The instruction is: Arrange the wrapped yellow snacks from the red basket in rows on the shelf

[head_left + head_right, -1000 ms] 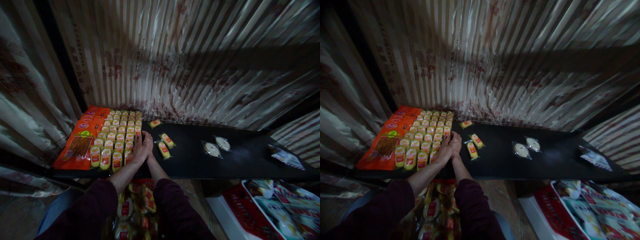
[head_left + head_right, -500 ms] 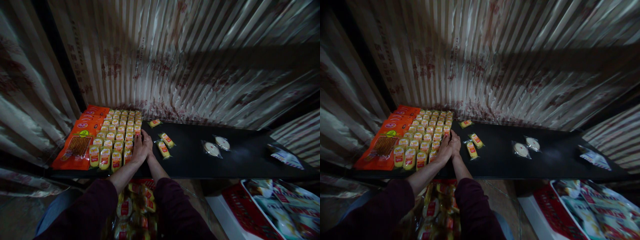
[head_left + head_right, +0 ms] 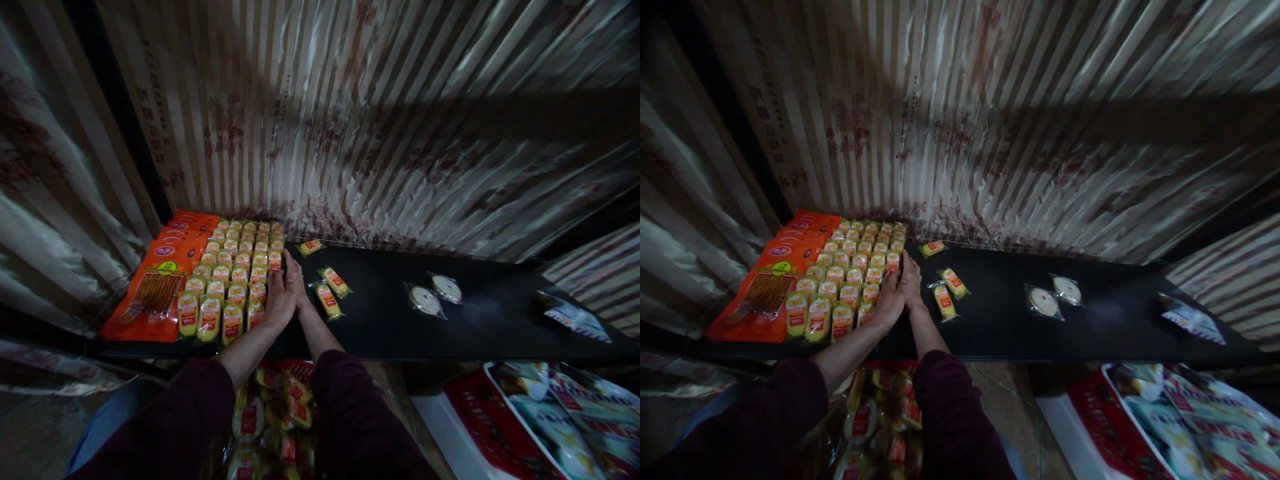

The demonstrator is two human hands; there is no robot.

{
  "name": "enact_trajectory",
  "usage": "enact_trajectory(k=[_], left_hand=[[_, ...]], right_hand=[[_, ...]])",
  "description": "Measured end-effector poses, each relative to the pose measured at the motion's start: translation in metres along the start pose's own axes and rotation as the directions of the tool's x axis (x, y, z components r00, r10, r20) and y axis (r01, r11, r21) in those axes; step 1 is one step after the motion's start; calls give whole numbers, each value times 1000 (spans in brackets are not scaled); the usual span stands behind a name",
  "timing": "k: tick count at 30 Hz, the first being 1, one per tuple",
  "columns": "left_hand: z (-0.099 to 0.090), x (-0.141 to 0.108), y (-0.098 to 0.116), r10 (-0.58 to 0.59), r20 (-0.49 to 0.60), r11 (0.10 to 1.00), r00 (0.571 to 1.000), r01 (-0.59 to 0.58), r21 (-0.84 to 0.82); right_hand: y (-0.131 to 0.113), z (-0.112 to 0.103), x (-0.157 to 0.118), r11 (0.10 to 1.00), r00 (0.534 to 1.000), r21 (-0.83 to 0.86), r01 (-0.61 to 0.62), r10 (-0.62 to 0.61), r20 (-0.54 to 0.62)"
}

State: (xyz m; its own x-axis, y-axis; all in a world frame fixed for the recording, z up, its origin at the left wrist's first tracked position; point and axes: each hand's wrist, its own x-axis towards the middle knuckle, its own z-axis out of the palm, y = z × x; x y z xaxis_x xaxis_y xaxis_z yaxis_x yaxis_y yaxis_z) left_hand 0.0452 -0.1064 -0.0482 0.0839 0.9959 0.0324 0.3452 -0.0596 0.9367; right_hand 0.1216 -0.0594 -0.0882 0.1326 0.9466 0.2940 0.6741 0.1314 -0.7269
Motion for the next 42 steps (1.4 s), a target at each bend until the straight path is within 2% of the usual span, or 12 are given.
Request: enact_trajectory(k=[5,9,13,18,23,29,35,38,42], left_hand=[[-4,0,16,-140,-18,990,990,141,29],[-5,-2,19,-151,-10,988,988,152,37],[-1,-1,11,-126,-36,991,991,127,27],[1,-1,6,-123,-7,992,992,123,16],[0,-10,12,-130,35,991,991,128,37],[-5,-36,17,-81,67,994,994,75,77],[-18,-73,7,-16,153,992,988,-3,123],[-26,-97,-1,69,188,985,980,-97,142],[-36,-128,-9,202,234,955,951,-245,168]], right_hand=[[3,2,0,999,999,30,29,-29,-20],[1,1,0,999,1000,40,19,-18,-9],[0,-4,-2,998,999,61,32,-32,-3],[5,-11,-8,996,999,83,8,-12,49],[9,-11,-17,995,1000,97,5,-6,6],[5,-16,-41,993,1000,122,7,-5,-17],[-12,-20,-83,987,999,156,-29,35,-34],[-25,-22,-110,988,997,148,-55,62,-42],[-42,-28,-143,991,999,131,-33,35,-18]])
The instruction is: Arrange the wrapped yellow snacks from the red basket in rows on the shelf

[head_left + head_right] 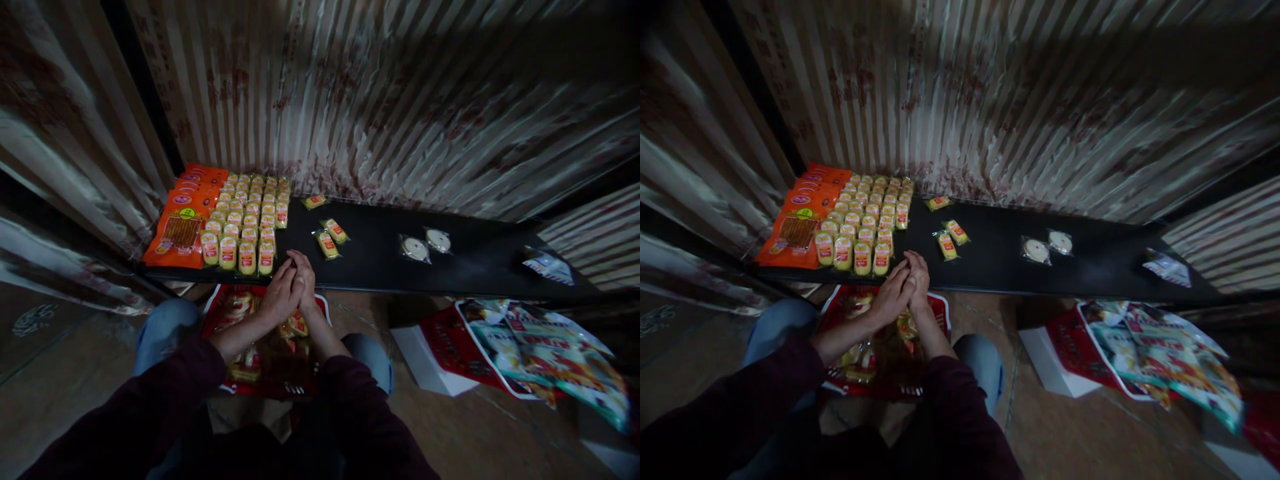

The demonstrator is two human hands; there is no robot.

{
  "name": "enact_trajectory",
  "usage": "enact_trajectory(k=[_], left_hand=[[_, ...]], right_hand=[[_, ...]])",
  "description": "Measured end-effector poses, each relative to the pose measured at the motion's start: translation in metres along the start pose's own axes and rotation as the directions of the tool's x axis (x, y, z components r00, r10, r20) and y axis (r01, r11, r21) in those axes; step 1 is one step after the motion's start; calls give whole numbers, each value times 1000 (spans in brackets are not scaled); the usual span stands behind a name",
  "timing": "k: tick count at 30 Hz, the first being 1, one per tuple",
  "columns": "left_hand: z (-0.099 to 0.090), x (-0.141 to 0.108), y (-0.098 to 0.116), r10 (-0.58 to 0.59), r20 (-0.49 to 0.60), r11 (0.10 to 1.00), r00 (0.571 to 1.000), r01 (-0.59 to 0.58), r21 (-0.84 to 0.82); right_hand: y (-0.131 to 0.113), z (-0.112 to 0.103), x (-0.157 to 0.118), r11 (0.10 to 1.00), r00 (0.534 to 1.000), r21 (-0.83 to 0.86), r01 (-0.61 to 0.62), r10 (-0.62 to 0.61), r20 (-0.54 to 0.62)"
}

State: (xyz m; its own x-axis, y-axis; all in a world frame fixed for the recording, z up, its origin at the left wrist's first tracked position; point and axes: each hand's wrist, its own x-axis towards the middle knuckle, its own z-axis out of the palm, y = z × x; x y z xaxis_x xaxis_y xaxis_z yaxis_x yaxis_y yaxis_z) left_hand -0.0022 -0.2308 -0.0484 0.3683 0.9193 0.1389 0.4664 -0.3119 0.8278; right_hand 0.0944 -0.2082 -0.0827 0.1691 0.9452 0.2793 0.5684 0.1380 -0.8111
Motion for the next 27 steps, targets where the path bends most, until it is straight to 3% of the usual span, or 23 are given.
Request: enact_trajectory(k=[6,10,12,14,15,17,19,21,23,27], left_hand=[[1,-51,-5,53,114,996,992,-61,68],[6,-89,-27,30,237,998,971,-42,47],[10,-100,-44,-18,245,1000,969,21,-10],[14,-104,-64,-142,213,980,967,168,-106],[17,-103,-73,-273,174,942,946,299,-150],[23,-99,-91,-535,131,786,835,548,-287],[30,-93,-104,-649,173,612,741,643,-460],[35,-90,-112,-668,205,484,715,627,-610],[39,-88,-114,-655,225,409,721,589,-697],[42,-88,-114,-657,251,379,711,599,-705]], right_hand=[[-7,-4,-53,999,1000,-32,17,-17,0],[-1,4,-95,993,990,-103,66,-52,128],[3,13,-108,986,972,-156,67,-29,233],[9,22,-112,969,963,-246,29,39,267],[12,26,-112,954,965,-301,-5,84,249],[22,33,-109,908,971,-407,-102,179,157],[33,37,-106,855,960,-482,-191,265,89],[44,38,-105,813,939,-523,-256,338,67],[53,38,-105,794,923,-529,-299,381,50],[64,38,-104,824,924,-455,-337,383,10]])
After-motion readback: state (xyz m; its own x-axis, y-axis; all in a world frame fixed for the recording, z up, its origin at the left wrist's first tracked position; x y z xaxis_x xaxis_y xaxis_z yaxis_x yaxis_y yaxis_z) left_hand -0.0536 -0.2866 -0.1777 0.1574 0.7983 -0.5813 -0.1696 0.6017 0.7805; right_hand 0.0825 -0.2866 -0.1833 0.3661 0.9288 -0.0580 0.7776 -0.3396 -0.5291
